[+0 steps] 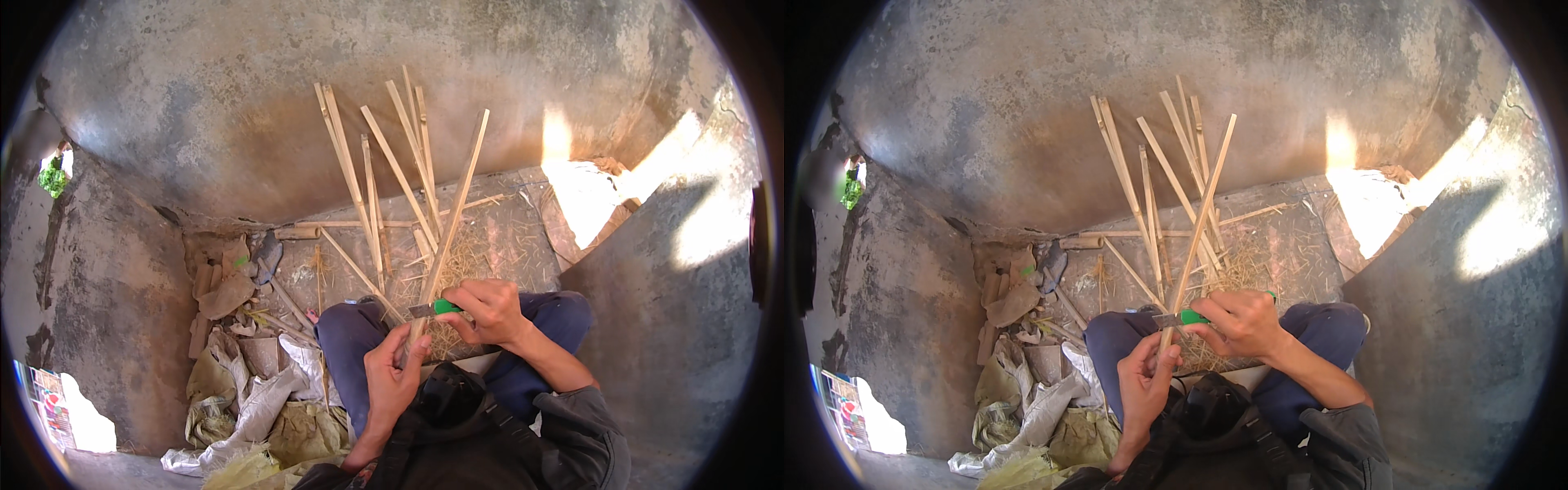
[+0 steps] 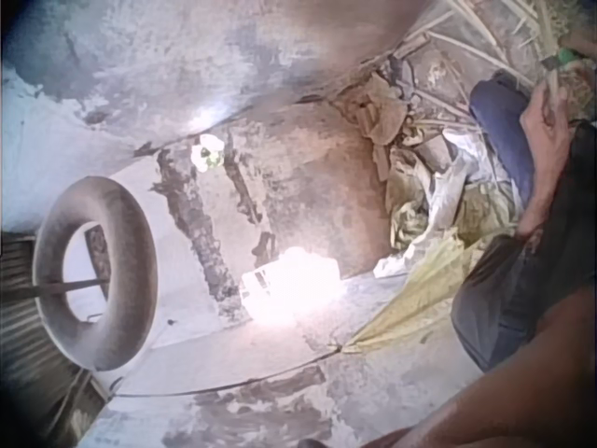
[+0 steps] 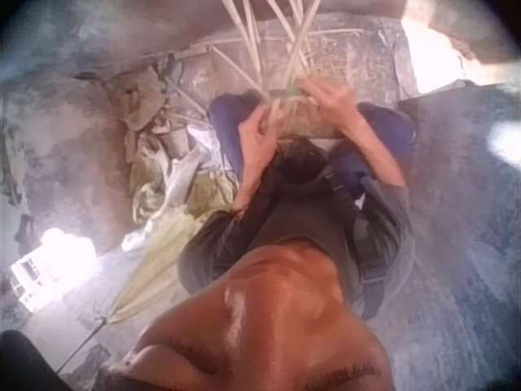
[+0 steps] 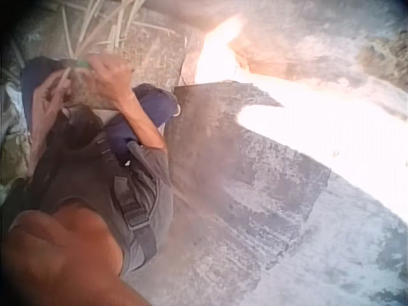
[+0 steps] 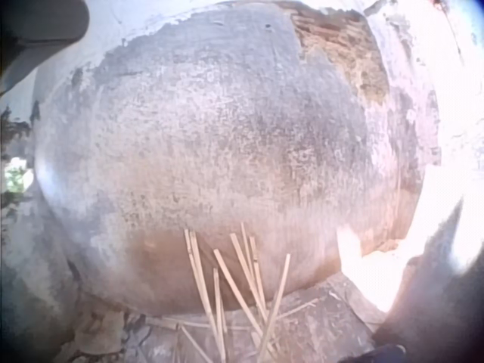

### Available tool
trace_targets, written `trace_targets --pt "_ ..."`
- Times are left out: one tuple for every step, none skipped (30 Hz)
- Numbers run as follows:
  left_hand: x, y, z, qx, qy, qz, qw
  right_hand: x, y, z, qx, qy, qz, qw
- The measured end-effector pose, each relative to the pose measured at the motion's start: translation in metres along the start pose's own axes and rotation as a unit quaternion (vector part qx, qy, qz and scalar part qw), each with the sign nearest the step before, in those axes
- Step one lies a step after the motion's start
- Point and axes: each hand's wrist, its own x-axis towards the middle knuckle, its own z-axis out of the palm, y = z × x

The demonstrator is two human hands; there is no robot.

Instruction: The person uses a utility knife to whittle down a thin bamboo strip while sitting on the floor surrounded by other strips.

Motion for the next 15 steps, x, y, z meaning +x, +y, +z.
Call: trace_targets --pt "0.000 0.001 0.001 -0.005 0.002 0.001 1.000 0.001 0.000 -0.002 -0.009 -0.007 0.004 1.000" --pt "0.000 0.002 0.001 -0.009 0.004 0.002 1.000 0.000 0.001 -0.002 -0.004 0.012 0.013 1.000" --pt "-0.001 0.004 0.001 0.004 0.000 0.000 1.000 0.001 0.004 -0.002 0.000 0.033 0.022 0.999" --pt "-0.003 0.007 0.000 0.017 -0.002 -0.002 1.000 0.002 0.009 -0.003 0.004 0.052 0.030 0.998" --pt "-0.006 0.008 -0.001 0.029 -0.005 -0.004 1.000 0.004 0.026 -0.010 -0.029 0.104 0.096 0.990" --pt "-0.014 0.001 -0.004 0.025 -0.013 -0.017 0.999 0.008 0.046 -0.025 -0.043 0.145 0.147 0.978" --pt "-0.026 -0.010 -0.006 0.012 -0.028 -0.031 0.999 0.013 0.064 -0.042 -0.059 0.181 0.200 0.961" --pt "-0.032 -0.017 -0.008 0.002 -0.039 -0.045 0.998 0.018 0.072 -0.057 -0.055 0.205 0.237 0.948" --pt "-0.031 -0.015 -0.011 0.041 -0.052 -0.060 0.996 0.013 0.071 -0.059 -0.036 0.179 0.236 0.954" --pt "-0.029 -0.010 -0.014 0.081 -0.063 -0.075 0.992 0.007 0.067 -0.060 -0.016 0.153 0.234 0.960" --pt "-0.027 -0.007 -0.016 0.121 -0.074 -0.089 0.986 0.002 0.063 -0.060 0.005 0.126 0.231 0.965" --pt "-0.024 -0.006 -0.014 0.083 -0.061 -0.073 0.992 -0.001 0.059 -0.054 0.016 0.107 0.207 0.972" --pt "-0.019 -0.004 -0.010 0.046 -0.046 -0.058 0.996 -0.003 0.054 -0.043 0.027 0.088 0.183 0.979" --pt "-0.016 -0.003 -0.007 0.010 -0.031 -0.042 0.999 -0.005 0.049 -0.034 0.039 0.069 0.158 0.984" --pt "-0.014 -0.001 -0.007 0.016 -0.024 -0.048 0.998 -0.007 0.041 -0.027 0.053 0.055 0.133 0.988"
